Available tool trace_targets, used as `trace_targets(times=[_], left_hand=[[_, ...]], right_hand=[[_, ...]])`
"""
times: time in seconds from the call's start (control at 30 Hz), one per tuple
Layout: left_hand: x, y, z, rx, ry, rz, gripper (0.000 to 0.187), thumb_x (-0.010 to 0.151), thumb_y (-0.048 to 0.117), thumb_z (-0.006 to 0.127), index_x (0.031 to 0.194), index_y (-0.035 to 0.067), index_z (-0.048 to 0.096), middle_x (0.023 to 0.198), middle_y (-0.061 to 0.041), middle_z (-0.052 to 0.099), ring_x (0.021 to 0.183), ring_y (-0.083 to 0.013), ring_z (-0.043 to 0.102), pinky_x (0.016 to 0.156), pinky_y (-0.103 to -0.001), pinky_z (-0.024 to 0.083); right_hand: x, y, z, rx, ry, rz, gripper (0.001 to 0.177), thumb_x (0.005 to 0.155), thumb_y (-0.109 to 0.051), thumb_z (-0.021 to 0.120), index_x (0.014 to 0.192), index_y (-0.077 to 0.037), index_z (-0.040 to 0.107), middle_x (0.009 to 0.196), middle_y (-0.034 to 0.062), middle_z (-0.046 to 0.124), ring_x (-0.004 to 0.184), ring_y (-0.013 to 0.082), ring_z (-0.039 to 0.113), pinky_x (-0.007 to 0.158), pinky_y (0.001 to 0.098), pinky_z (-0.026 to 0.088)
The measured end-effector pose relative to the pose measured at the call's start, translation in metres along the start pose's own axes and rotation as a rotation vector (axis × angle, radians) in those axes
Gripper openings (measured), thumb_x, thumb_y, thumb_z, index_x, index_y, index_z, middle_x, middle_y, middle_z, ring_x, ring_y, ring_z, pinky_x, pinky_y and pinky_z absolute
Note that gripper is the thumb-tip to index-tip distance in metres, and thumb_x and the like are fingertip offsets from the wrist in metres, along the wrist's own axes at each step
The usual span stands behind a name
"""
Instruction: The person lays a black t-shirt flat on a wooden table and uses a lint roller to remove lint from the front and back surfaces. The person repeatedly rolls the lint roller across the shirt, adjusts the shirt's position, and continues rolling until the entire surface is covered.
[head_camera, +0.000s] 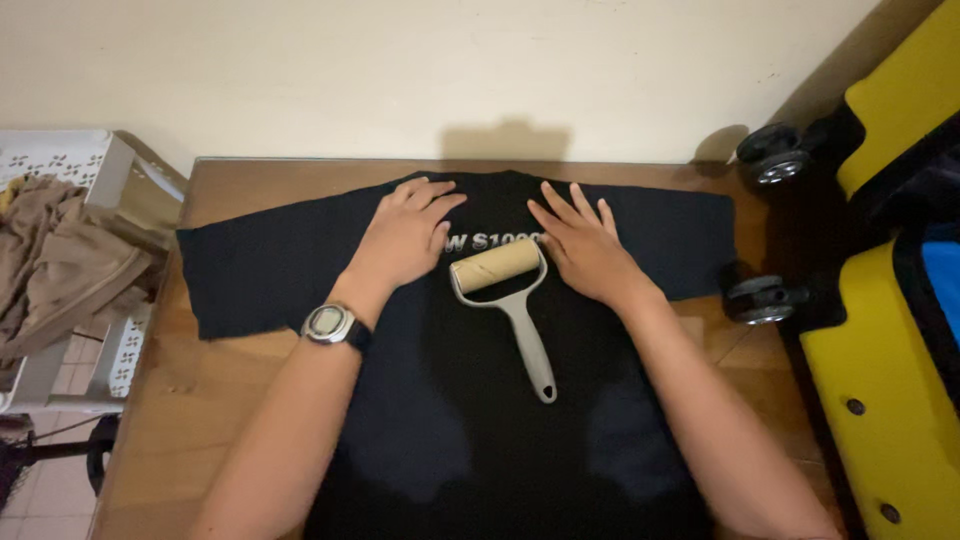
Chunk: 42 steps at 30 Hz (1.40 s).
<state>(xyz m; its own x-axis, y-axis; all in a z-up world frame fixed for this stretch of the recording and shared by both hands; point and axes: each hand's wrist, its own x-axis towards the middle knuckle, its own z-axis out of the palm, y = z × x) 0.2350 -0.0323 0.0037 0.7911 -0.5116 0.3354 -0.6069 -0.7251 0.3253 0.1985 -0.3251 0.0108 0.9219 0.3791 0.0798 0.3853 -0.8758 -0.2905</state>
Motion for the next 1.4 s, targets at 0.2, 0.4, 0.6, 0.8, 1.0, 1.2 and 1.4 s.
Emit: trace_targets(times=[0.2,0.4,0.6,0.8,1.0,1.2,1.4], left_hand=[[0.004,0.006,0.005,0.063,0.052,-0.106,0.041,0.1,0.033,0.057,0.14,0.025,0.063,0.154,-0.006,0.052,0.143,-0.0312,0.044,0.114,-0.049,0.033],[0.004,0.009,0.003,0.078,0.057,-0.105,0.042,0.101,0.033,0.054,0.141,0.024,0.063,0.154,-0.006,0.052,0.143,-0.0309,0.044,0.114,-0.049,0.033],[0.002,0.012,0.005,0.105,0.086,-0.097,0.042,0.099,0.03,0.057,0.14,0.023,0.064,0.153,-0.007,0.053,0.141,-0.0304,0.046,0.111,-0.048,0.035],[0.0,0.008,0.012,0.153,0.126,-0.059,0.041,0.099,0.027,0.056,0.139,0.02,0.066,0.152,-0.013,0.054,0.141,-0.0316,0.047,0.111,-0.049,0.037],[0.0,0.003,0.016,0.088,0.193,-0.047,0.038,0.096,0.025,0.064,0.132,0.013,0.07,0.149,-0.02,0.055,0.137,-0.0373,0.051,0.113,-0.05,0.041],[-0.002,0.026,0.019,0.02,0.222,0.036,0.038,0.093,0.021,0.067,0.128,0.007,0.07,0.146,-0.016,0.058,0.139,-0.0377,0.052,0.114,-0.052,0.041],[0.019,0.058,0.047,-0.056,0.129,0.104,0.043,0.098,0.022,0.062,0.138,0.008,0.063,0.151,-0.014,0.055,0.142,-0.0366,0.046,0.117,-0.053,0.036]], right_hand=[[0.006,0.016,0.006,-0.116,0.071,0.202,0.065,0.101,-0.052,0.047,0.159,-0.023,0.036,0.167,0.0084,0.026,0.154,0.0362,0.02,0.121,0.0623,0.014],[0.009,0.03,0.006,-0.126,0.096,0.425,0.072,0.101,-0.052,0.044,0.16,-0.015,0.027,0.168,0.0074,0.022,0.155,0.0319,0.016,0.119,0.067,0.009],[-0.026,0.002,-0.005,-0.13,0.203,0.384,0.055,0.105,-0.036,0.051,0.154,-0.01,0.043,0.16,0.0218,0.036,0.149,0.0447,0.027,0.116,0.0651,0.023],[-0.091,-0.087,-0.022,0.152,0.258,0.195,0.051,0.091,-0.033,0.07,0.129,-0.002,0.054,0.113,0.0223,0.06,0.106,0.0411,0.058,0.093,0.0503,0.047],[-0.096,-0.124,-0.02,0.051,0.275,-0.029,0.057,0.089,-0.023,0.071,0.137,0.002,0.051,0.099,0.0191,0.059,0.089,0.0367,0.06,0.08,0.0464,0.05],[-0.12,-0.117,-0.031,0.145,0.229,0.29,0.048,0.098,-0.018,0.059,0.143,-0.005,0.049,0.106,0.0227,0.059,0.077,0.0472,0.065,0.067,0.0542,0.054],[-0.16,-0.106,-0.047,-0.032,0.198,0.416,0.051,0.099,-0.019,0.054,0.147,-0.004,0.045,0.113,0.0307,0.057,0.069,0.0499,0.066,0.061,0.0549,0.056]])
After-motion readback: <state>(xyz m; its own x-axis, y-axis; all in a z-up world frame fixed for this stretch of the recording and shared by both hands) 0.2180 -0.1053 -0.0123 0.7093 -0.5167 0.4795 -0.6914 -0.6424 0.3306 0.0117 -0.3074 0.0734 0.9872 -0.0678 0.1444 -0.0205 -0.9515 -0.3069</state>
